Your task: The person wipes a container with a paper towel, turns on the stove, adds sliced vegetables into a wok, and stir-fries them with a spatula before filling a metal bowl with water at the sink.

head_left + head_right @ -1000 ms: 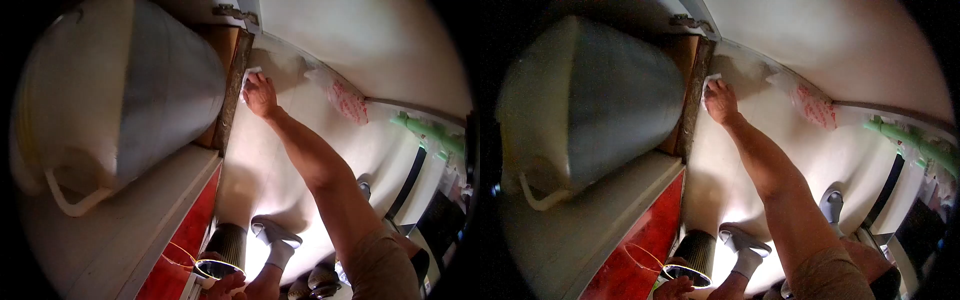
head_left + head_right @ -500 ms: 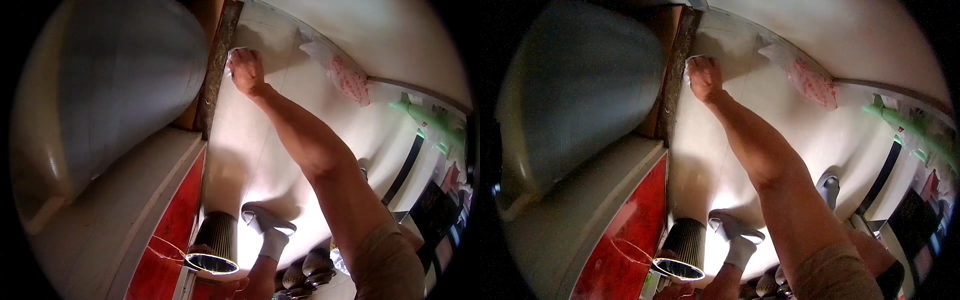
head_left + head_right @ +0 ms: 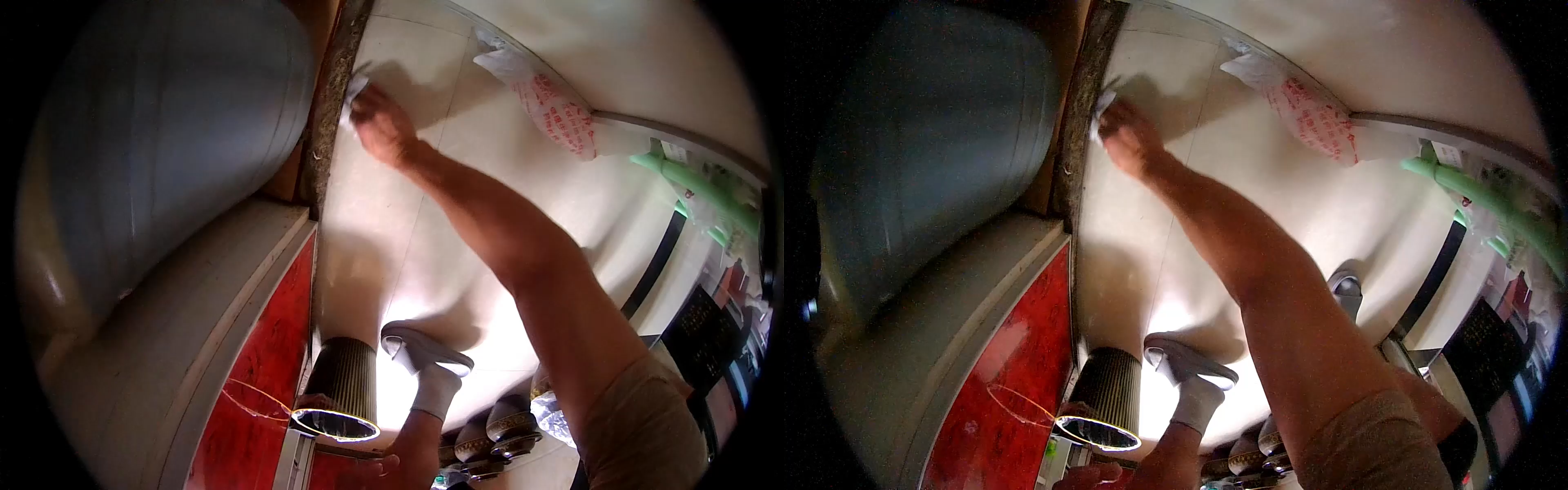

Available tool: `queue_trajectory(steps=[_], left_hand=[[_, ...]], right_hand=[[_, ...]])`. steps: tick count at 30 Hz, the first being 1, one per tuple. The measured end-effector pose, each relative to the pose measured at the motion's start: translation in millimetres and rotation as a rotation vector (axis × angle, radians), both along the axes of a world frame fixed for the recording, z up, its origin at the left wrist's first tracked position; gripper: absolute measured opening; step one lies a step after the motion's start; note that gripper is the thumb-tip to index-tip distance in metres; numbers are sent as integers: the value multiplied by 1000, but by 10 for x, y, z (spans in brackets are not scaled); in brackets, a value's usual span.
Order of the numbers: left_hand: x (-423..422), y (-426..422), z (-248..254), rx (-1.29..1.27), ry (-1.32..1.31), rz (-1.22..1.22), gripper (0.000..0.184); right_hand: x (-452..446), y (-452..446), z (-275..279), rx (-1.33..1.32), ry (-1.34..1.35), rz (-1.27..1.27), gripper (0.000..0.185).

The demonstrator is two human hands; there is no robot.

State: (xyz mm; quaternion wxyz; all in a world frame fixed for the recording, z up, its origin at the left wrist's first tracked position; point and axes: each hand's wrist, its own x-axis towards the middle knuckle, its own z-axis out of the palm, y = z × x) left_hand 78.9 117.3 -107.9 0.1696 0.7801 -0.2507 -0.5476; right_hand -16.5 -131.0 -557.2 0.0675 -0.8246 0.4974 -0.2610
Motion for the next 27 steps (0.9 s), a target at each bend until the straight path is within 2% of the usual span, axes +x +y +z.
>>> queue_trajectory(steps=[1, 2, 3, 5, 7, 8, 9, 11, 13, 17, 19, 20, 21, 22, 23, 25, 27], left_hand=[[-18, -7, 0, 2, 3, -5, 35], [-31, -10, 14, 4, 8, -11, 34], [-49, -23, 16, 5, 10, -16, 34], [-74, -39, 17, 1, 13, -25, 33], [-83, -51, 8, 6, 16, -34, 33], [-87, -62, 1, 2, 18, -39, 32], [-86, -68, -9, 0, 21, -43, 32], [-89, -75, 0, 7, 27, -47, 31], [-104, -72, 7, 15, 31, -48, 31], [-113, -49, -7, 4, 43, -53, 29], [-120, -20, -10, -4, 46, -60, 28], [-116, -6, -6, -5, 45, -60, 27], [-121, 17, -17, -7, 43, -58, 26], [-120, 26, -31, -5, 45, -60, 26], [-121, 33, -44, -5, 48, -62, 25], [-135, 58, -64, -6, 49, -66, 24], [-167, 87, -82, -5, 53, -71, 23]], right_hand=[[127, 109, 64, 90, -199, -56, 14], [104, 283, 139, -37, -29, 51, 13], [156, 403, 192, 204, 82, 143, 13], [315, 613, 262, 282, 19, 128, 12], [446, 829, 291, 199, -68, -23, 13], [472, 902, 279, 241, 56, -15, 15], [526, 944, 266, 165, 49, -96, 16], [576, 985, 266, 185, -79, -159, 17], [591, 1109, 269, 248, -101, -132, 14], [605, 945, 155, 248, -62, -79, 12], [435, 775, 125, 219, -31, 88, 6], [382, 679, -68, 55, -163, -20, 8], [183, 449, 59, 46, 59, -78, 12], [68, 190, -27, 122, 81, -279, 13], [-94, -117, -35, 69, -40, -406, 11], [-459, -612, 239, -38, 58, -449, 11], [-503, -777, 155, 151, 117, -355, 18]])
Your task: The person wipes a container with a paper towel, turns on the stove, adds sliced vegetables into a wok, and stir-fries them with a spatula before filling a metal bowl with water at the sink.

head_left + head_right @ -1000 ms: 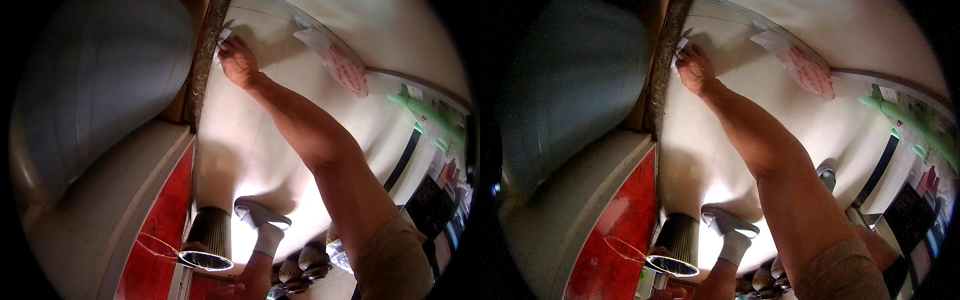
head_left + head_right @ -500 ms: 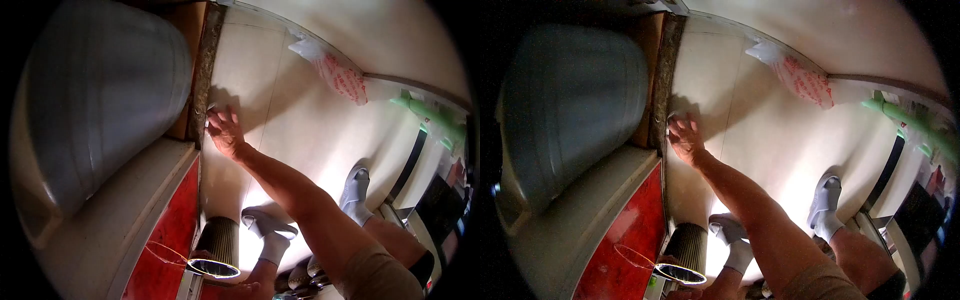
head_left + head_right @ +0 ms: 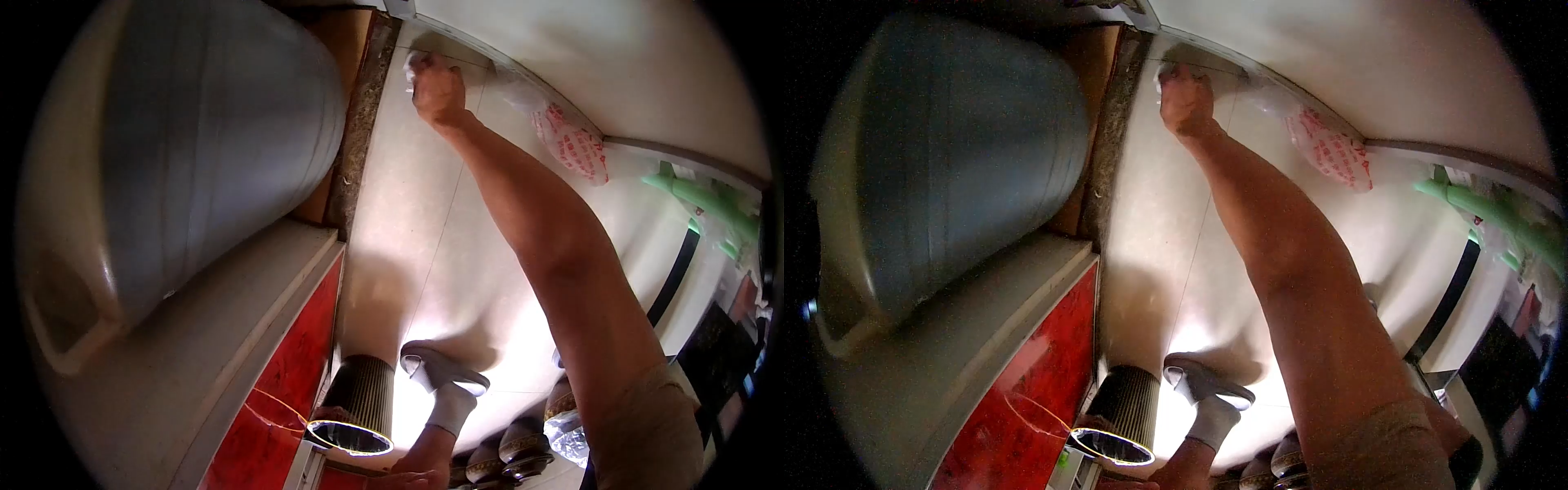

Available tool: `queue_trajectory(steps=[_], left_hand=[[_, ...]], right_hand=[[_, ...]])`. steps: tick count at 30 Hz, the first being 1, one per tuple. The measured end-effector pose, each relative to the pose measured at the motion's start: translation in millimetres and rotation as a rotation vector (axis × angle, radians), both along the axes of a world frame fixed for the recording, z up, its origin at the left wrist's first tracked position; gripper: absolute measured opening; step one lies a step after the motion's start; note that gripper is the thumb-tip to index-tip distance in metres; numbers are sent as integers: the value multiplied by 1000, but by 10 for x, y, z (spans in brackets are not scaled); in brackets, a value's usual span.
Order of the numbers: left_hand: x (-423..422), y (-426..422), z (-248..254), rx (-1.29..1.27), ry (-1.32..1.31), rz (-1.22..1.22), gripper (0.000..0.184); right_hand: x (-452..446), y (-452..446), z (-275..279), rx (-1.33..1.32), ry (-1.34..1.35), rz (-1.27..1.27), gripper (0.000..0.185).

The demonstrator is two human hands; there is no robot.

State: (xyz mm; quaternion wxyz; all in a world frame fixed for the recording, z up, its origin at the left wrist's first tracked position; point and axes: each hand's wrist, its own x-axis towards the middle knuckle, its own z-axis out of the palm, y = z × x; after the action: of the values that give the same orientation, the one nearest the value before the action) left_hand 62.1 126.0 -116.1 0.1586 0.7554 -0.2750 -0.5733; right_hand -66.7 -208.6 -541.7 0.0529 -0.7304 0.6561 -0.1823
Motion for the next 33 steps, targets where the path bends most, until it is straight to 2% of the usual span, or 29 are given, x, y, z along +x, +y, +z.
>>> queue_trajectory(steps=[1, 3, 4, 5, 6, 7, 8, 10, 11, 12, 13, 14, 15, 16, 17, 19, 20, 22, 23, 25, 27, 28, 29, 30, 32, 33], left_hand=[[-16, 8, -16, -8, 4, -7, 23], [-73, 53, -19, -14, 1, -29, 22], [-111, 87, -47, -24, 2, -44, 21], [-183, 131, -48, -42, 7, -57, 21], [-211, 165, -73, -37, -1, -87, 20], [-288, 231, -85, -41, -5, -114, 20], [-359, 266, -106, -44, -7, -142, 20], [-587, 371, -188, -33, -26, -152, 19], [-713, 413, -206, -35, -29, -122, 19], [-851, 390, -248, -69, -19, -53, 19], [-954, 384, -205, -169, -59, -97, 18], [-1083, 336, -120, -273, -83, -139, 19], [-1226, 163, 78, -366, -25, -140, 19], [-1336, -60, 354, -464, 16, -137, 20], [-1454, -317, 647, -604, 5, -215, 20], [-1719, -908, 1382, -902, 73, -201, 21], [-1829, -1139, 1740, -1009, 23, -304, 22], [-2255, -1598, 2374, -1433, -151, -299, 24], [-2348, -1830, 2778, -1553, -174, -390, 30], [-2714, -2259, 3151, -1583, -326, -511, 30], [-2821, -2418, 3106, -1379, -432, -874, 27], [-2783, -2407, 3055, -1310, -441, -963, 26], [-2745, -2395, 3007, -1240, -450, -1051, 26], [-2689, -2297, 2946, -1321, -455, -1052, 27], [-2448, -2039, 3049, -1180, -479, -1136, 25], [-2291, -1923, 3065, -1262, -468, -1116, 20]], right_hand=[[-18, -50, -6, 93, 8, 41, 22], [122, 417, -16, 109, -105, 213, 13], [282, 805, 37, 249, -173, 129, 11], [322, 1216, 66, 332, -401, 236, 19], [332, 1686, 195, 485, -553, 250, 17], [277, 2192, 77, 469, -628, 368, 12], [213, 2654, 54, 340, -469, 522, 4], [-104, 3284, 601, 943, -518, 371, 10], [-262, 3659, 721, 907, -601, 331, 8], [-442, 3748, 1090, 1308, -843, 28, 11], [-707, 3845, 1516, 1458, -1083, -219, 21], [-922, 3882, 1969, 1437, -1273, -430, 26], [-1272, 3991, 2180, 1481, -1546, -541, 27], [-1587, 3924, 2593, 1501, -1653, -772, 31], [-1839, 3924, 2836, 1399, -1732, -839, 28], [-2302, 4014, 3301, 1198, -1908, -935, 22], [-2444, 4011, 3485, 1095, -1996, -969, 21], [-2569, 4109, 3838, 1133, -1900, -977, 21], [-2596, 4135, 3983, 1132, -1863, -979, 22], [-2614, 4168, 4346, 1103, -1787, -1009, 23], [-2669, 4005, 4733, 1119, -1733, -1117, 25], [-2619, 3852, 5052, 1170, -1716, -1208, 26], [-2773, 4103, 4896, 1181, -2088, -869, 26], [-2768, 4102, 4979, 1153, -2001, -924, 25], [-2706, 4093, 5358, 1071, -1819, -1055, 23], [-2766, 4118, 5425, 1063, -1862, -980, 22]])
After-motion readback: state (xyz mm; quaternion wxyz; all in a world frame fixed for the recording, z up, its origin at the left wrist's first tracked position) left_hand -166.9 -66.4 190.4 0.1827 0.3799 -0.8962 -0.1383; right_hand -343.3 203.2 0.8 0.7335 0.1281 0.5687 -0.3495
